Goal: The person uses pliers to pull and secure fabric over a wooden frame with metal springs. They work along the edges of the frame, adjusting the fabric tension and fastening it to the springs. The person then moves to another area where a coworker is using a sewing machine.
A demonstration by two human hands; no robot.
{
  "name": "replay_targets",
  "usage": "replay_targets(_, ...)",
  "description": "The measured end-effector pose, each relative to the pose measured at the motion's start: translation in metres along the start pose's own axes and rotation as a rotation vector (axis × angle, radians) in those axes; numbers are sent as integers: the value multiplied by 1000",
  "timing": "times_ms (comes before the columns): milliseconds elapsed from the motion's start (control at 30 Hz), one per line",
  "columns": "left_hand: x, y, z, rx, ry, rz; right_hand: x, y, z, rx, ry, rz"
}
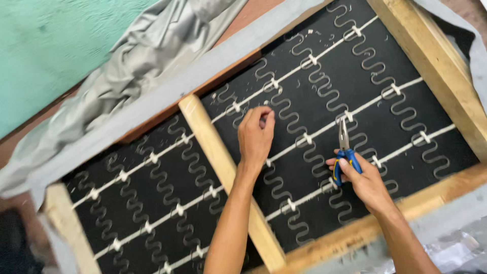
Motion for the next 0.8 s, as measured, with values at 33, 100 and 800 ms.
replay_targets(33, 22, 9, 4, 4, 25, 19, 11, 1, 9, 29, 5, 3)
replay_targets(100, 62, 30, 11, 8, 73, 57, 33, 3, 29, 48, 8, 2)
replay_targets(800, 153, 82, 55, 254, 206, 294, 232, 8, 213, -465, -135, -42)
Point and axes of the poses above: each hand's wrist, its own x-axis towards the middle knuckle, its own y-axis out of the palm, z = x × y, the point moved 8 cm from there along x, towards the middle knuckle, and after that the axes turned 8 degrees about z, right-handed, at the moved point
